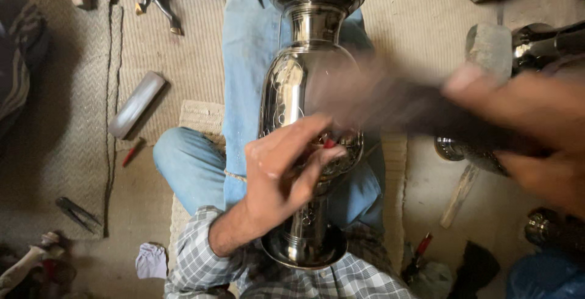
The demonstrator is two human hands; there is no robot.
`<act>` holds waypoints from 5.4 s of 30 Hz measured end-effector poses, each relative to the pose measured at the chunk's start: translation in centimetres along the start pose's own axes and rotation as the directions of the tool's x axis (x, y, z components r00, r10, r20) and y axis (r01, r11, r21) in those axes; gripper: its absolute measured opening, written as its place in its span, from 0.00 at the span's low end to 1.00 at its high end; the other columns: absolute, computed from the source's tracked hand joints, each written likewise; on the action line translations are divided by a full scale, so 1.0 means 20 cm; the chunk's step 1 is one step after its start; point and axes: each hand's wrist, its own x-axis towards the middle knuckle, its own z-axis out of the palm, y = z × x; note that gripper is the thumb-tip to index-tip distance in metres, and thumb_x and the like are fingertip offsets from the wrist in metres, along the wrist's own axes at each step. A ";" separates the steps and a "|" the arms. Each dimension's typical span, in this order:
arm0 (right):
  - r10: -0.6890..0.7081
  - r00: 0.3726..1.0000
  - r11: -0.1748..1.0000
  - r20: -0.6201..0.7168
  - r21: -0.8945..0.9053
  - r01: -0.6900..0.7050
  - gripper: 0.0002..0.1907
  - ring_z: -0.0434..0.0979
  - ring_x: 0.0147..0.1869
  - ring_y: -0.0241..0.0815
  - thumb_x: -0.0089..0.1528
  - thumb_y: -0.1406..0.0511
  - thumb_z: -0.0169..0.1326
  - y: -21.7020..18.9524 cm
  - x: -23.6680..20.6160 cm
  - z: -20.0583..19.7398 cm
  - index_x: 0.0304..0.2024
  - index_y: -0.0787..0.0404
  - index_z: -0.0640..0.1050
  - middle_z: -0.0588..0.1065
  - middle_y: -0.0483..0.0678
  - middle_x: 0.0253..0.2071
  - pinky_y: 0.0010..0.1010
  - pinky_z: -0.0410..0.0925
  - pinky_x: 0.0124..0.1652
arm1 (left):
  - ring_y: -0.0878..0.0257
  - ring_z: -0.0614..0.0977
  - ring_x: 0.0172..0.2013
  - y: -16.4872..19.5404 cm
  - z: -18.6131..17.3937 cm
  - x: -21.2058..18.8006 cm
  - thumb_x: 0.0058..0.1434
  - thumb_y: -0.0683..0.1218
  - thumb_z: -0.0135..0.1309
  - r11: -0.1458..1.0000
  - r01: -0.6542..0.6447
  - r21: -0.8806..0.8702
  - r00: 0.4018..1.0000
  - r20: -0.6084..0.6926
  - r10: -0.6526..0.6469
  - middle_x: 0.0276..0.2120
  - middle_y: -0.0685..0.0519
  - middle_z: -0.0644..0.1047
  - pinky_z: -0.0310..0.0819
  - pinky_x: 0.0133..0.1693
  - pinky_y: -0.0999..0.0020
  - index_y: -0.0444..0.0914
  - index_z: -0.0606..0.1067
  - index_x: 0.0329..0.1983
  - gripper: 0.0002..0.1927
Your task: The person sits on the floor holding a chisel against the surface of a brass vase and repeatedly strikes the chisel with a mallet to engrave a decorative pattern, repositioning the chisel tip on different spots of the vase body as the pattern develops.
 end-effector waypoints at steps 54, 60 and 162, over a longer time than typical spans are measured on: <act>0.551 0.825 0.831 -0.123 0.164 -0.531 0.30 0.81 0.39 0.40 0.49 0.72 0.65 0.11 -0.43 0.36 0.54 0.67 0.74 0.79 0.51 0.38 0.32 0.73 0.43 | 0.62 0.88 0.45 -0.05 -0.05 0.22 0.66 0.36 0.58 0.976 -0.069 -0.208 0.890 0.430 0.154 0.50 0.56 0.84 0.84 0.39 0.71 0.41 0.72 0.66 0.25; 0.549 0.835 0.820 0.040 0.166 -0.547 0.25 0.82 0.41 0.39 0.52 0.72 0.66 0.34 -0.35 0.26 0.52 0.63 0.76 0.80 0.50 0.38 0.31 0.75 0.45 | 0.63 0.89 0.44 0.02 -0.05 0.13 0.66 0.34 0.57 0.995 0.032 -0.095 0.969 0.245 -0.008 0.48 0.53 0.84 0.85 0.43 0.72 0.37 0.71 0.66 0.25; 0.626 0.625 0.492 -0.466 0.858 0.146 0.47 0.80 0.40 0.41 0.64 0.77 0.56 -0.20 -0.50 1.22 0.76 0.62 0.41 0.75 0.51 0.42 0.36 0.76 0.50 | 0.73 0.82 0.28 -0.13 -0.04 0.23 0.65 0.39 0.61 0.915 0.242 -0.321 0.906 0.413 -0.095 0.51 0.53 0.82 0.73 0.20 0.82 0.41 0.69 0.66 0.26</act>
